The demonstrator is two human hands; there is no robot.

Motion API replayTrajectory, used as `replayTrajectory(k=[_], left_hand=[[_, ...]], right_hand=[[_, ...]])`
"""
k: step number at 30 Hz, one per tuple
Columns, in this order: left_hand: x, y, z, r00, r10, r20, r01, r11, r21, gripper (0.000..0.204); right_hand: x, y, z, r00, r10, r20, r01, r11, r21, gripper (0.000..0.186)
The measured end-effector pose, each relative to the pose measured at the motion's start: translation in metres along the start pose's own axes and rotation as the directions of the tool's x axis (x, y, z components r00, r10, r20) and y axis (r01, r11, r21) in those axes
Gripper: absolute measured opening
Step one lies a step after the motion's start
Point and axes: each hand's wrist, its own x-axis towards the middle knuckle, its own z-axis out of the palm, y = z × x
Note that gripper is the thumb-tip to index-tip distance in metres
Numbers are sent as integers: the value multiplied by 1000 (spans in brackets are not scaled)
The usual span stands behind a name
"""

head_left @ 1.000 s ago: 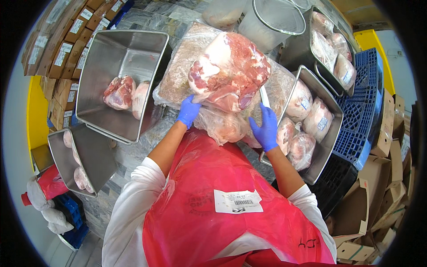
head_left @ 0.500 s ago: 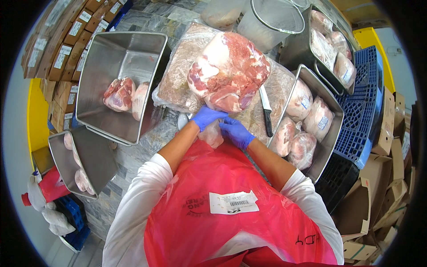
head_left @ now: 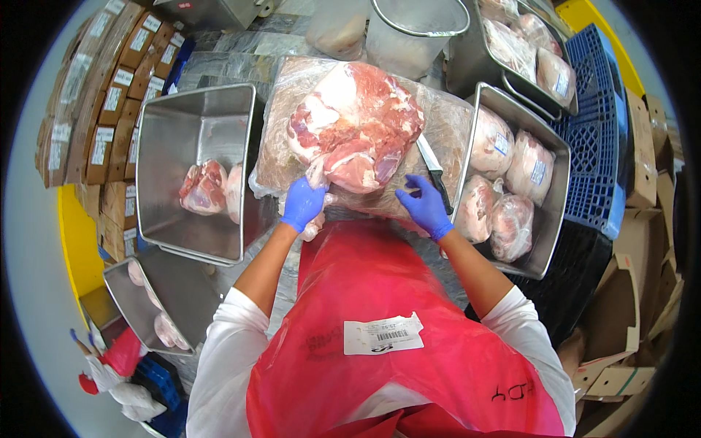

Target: The person uses a knife to cut a large piece of raw meat on a cutting board. They separate portions and place them into a metal tray. The person wears blue gloves and a red apron while working at a stainless steel table.

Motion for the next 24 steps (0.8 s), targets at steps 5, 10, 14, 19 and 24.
replayTrajectory(k=[5,10,14,19,24], left_hand=[[-15,65,-50,953,208,219,-185,975,-121,24],[-18,152,-70,901,199,385,-173,980,-103,24],[-9,170,-64,909,132,394,-79,986,-148,21],[4,178,-62,923,151,353,-34,948,-317,16],[11,167,-66,895,150,420,91,861,-500,15]], right_hand=[[-30,-70,-13,684,-693,-228,612,715,-339,74],[-46,-138,-17,518,-853,66,760,424,-493,75],[-20,-139,-16,509,-857,-74,743,481,-465,66],[-3,-141,-28,501,-864,-51,742,460,-489,65],[15,-129,-34,491,-871,-36,784,459,-418,62]])
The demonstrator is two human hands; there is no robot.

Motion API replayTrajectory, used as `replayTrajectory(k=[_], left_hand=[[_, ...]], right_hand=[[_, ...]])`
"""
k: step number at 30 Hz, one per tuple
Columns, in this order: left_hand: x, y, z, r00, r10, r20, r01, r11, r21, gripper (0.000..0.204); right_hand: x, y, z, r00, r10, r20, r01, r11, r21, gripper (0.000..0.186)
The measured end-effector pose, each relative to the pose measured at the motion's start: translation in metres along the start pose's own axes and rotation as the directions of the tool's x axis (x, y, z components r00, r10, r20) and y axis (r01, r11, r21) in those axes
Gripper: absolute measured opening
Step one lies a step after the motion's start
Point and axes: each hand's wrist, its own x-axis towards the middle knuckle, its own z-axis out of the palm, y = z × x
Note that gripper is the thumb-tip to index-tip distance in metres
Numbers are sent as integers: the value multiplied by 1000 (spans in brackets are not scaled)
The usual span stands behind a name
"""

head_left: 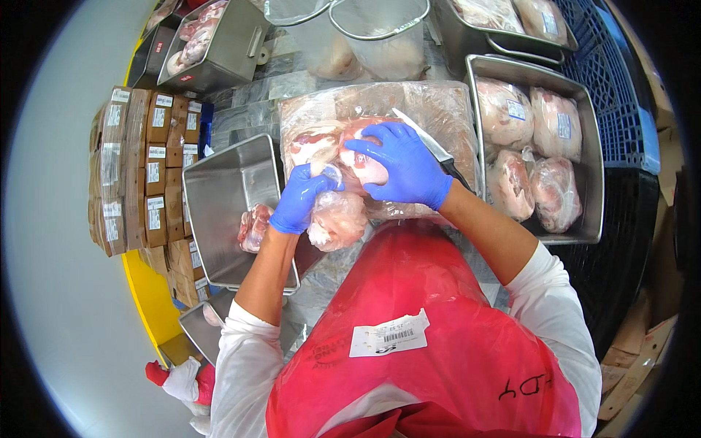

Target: The person uses a knife to cut a large piece of raw meat on a cutting board. They separate portions and place them into a metal tray. The person wears blue gloves and a red apron while working at a stainless steel table.

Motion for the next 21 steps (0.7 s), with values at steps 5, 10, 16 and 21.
replayTrajectory(k=[5,10,16,21], left_hand=[[-6,6,9,996,-81,28,82,995,-56,10],[-7,4,13,999,-49,-22,50,996,67,8],[21,19,15,1000,11,-10,-11,1000,-22,8],[73,52,15,990,-49,131,54,998,-36,16]], right_hand=[[-18,-4,2,994,107,-12,-107,994,21,68],[-26,-9,4,989,147,-23,-145,987,62,71],[-15,-2,5,990,127,-58,-123,990,65,73],[-1,-10,-4,999,39,-14,-42,948,-315,83]])
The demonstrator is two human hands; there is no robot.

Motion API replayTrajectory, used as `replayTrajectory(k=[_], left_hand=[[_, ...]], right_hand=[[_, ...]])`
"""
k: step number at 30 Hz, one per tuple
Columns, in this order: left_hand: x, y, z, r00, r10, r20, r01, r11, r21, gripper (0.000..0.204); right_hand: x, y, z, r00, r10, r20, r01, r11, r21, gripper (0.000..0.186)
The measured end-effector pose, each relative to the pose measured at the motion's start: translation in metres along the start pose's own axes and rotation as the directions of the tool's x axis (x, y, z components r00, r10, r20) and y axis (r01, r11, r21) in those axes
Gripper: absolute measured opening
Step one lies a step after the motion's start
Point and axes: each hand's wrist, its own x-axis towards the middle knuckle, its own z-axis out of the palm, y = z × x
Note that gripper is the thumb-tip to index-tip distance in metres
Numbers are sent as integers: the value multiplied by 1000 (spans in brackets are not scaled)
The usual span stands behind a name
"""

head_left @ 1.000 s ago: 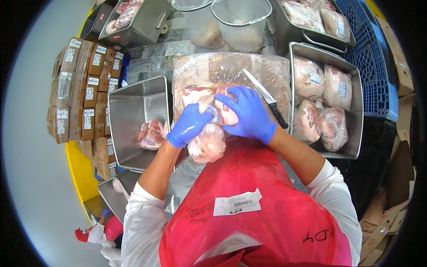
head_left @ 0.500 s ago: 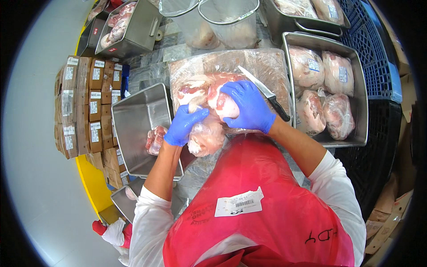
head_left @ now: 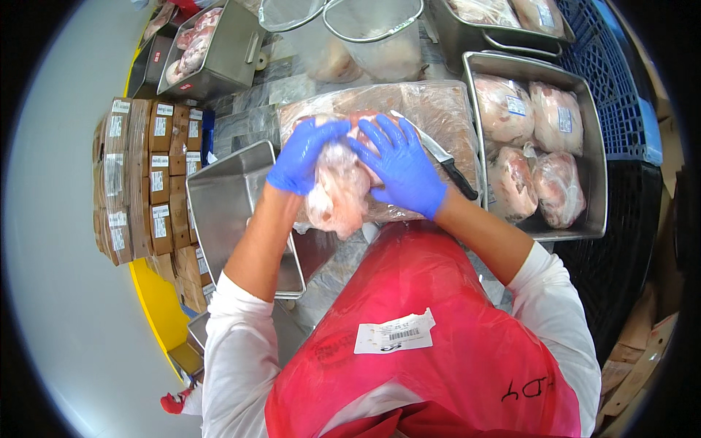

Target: The person uses a knife to cut a large piece of raw meat on a cutting board. They separate portions and place them into a metal tray. The person wears blue gloves and a red apron while working at a stainless steel table.

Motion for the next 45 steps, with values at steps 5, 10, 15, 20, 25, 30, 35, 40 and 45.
replayTrajectory(k=[5,10,15,20,25,30,35,40,45], left_hand=[[33,52,-3,980,-198,-16,197,960,197,31],[32,59,-35,953,298,55,-80,72,994,54],[49,32,-70,861,508,17,-144,213,966,39],[73,-10,-95,793,584,-176,-172,491,854,39],[75,-24,-95,788,572,-228,-194,582,790,46],[69,-28,-94,792,570,-217,-208,587,783,49],[60,-22,-90,780,553,-291,-83,553,829,49],[43,-28,-101,765,540,-352,-44,589,807,49],[5,-55,-89,709,481,-516,66,683,727,49]], right_hand=[[33,33,3,997,73,1,-73,997,-13,93],[52,60,1,998,53,-24,-51,995,82,96],[58,68,4,999,26,-31,-22,994,109,97],[60,86,7,999,43,19,-46,967,250,104],[61,93,15,1000,25,5,-25,952,304,107],[56,94,22,995,46,-85,-15,941,339,95],[54,100,43,956,209,-205,-115,912,393,80],[76,110,67,881,452,-138,-290,747,598,69],[100,104,86,883,469,-38,-321,659,680,65]])
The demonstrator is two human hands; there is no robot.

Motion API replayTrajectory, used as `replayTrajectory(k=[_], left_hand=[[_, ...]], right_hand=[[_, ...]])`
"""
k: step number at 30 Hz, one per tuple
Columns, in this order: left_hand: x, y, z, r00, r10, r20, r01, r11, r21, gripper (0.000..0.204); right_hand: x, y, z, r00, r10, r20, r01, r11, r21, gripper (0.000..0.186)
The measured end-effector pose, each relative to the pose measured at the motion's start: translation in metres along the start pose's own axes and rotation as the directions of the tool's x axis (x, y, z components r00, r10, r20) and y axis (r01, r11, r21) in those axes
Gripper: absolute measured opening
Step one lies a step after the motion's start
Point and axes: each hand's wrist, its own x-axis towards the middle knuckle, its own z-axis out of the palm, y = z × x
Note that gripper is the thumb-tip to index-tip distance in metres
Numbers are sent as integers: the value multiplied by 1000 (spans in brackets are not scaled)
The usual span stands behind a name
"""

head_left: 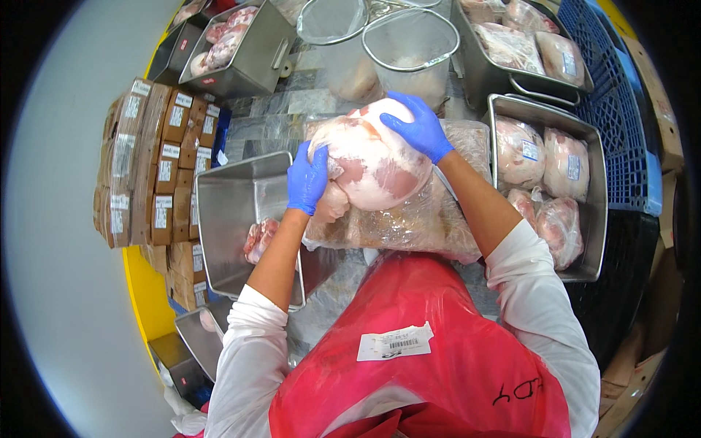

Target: The person uses a knife to cut a large piece of raw meat on a cutting board. They separate portions and place them into a metal tray. The person wears blue gloves and a red apron while working at a stainless steel table.

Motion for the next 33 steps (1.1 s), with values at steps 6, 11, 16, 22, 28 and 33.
replayTrajectory(k=[6,11,16,22,28,33], left_hand=[[-24,-97,16,976,-220,-9,220,975,36,57],[-82,-150,44,889,-420,182,448,880,-159,85],[-111,-128,4,834,-261,486,340,937,-79,70],[-118,-150,0,926,-190,326,150,978,145,86],[-80,-149,30,963,-102,248,149,972,-180,85],[-56,-152,47,958,-152,243,182,977,-108,69]], right_hand=[[-26,7,51,975,-127,183,193,891,-412,75],[-86,-26,50,804,-122,582,496,677,-544,78],[-94,-23,1,683,-122,721,598,659,-455,79],[-132,-12,-35,851,-55,523,358,789,-500,78],[-228,72,-94,964,265,31,-136,588,-797,60],[-249,83,-94,914,406,16,-194,471,-860,51]])
